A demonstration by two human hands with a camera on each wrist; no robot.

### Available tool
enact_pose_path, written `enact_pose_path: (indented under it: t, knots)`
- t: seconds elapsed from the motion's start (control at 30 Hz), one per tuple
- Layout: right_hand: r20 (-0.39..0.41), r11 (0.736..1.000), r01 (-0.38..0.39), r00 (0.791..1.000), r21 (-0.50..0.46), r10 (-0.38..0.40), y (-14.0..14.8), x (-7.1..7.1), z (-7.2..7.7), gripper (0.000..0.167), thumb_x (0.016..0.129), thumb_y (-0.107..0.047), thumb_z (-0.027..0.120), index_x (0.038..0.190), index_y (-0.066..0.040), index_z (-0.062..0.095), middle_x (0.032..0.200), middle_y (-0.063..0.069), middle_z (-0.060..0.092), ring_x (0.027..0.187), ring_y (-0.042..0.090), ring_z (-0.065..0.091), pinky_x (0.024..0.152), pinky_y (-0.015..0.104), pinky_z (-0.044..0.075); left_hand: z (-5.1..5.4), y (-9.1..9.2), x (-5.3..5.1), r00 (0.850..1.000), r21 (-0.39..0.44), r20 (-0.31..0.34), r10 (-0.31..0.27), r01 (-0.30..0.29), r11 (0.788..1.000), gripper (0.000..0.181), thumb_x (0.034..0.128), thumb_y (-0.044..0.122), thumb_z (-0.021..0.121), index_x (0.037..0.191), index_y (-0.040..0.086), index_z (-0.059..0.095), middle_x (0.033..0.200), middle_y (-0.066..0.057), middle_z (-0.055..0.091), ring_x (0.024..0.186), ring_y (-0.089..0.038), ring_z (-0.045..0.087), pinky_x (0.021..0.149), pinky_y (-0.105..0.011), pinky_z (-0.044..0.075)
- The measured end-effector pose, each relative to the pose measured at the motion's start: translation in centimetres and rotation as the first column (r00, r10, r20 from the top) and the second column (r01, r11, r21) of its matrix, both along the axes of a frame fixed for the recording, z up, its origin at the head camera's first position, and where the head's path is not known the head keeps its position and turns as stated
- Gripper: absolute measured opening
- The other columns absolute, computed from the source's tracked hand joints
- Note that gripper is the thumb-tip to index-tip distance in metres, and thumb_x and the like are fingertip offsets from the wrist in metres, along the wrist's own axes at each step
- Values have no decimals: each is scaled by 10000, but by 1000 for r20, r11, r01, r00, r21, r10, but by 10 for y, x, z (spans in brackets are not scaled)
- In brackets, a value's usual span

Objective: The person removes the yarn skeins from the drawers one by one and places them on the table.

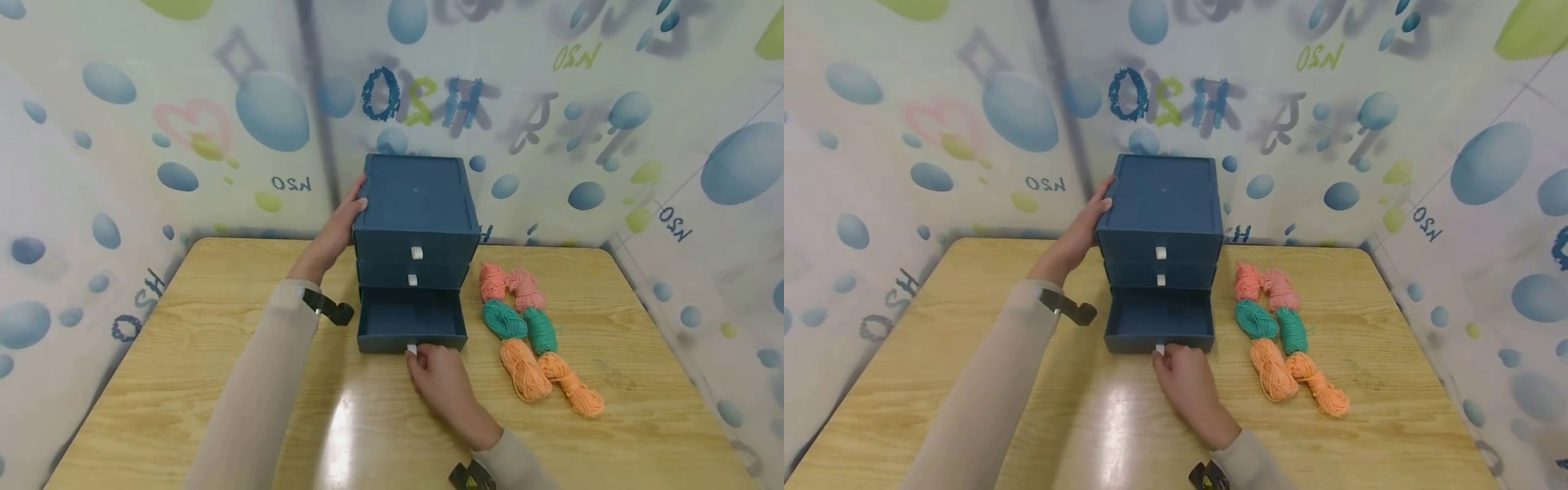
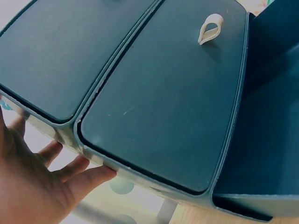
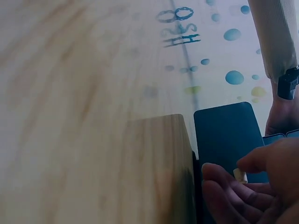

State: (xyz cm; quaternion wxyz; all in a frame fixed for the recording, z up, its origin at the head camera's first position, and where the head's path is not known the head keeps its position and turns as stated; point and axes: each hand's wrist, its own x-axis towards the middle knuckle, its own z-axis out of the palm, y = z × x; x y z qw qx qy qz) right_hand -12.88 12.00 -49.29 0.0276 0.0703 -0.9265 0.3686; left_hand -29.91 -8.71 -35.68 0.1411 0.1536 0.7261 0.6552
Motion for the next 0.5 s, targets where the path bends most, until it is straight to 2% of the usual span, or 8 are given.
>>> enact_pose_path:
  t: [0.23,0.5]
  knots:
    - [-30,998,23,999,55,-22,-1,-8,5,364,973,-223,649,618,-172,582,481,-131,352,431,13,300,452,191,210,2,0,-1,1000,-9,-5,-4,4,1000,610,1094,374,287,1637,373,9,1725,67,-52,1587,-279,117,1185,-631,291]
    - [-58,996,51,997,71,-47,-3,-20,7,331,959,-214,666,637,-146,625,484,-113,382,439,28,327,447,200,222,-1,0,-1,1000,3,1,-4,4,1000,613,1093,374,292,1638,373,11,1725,64,-52,1590,-271,99,1183,-635,290]
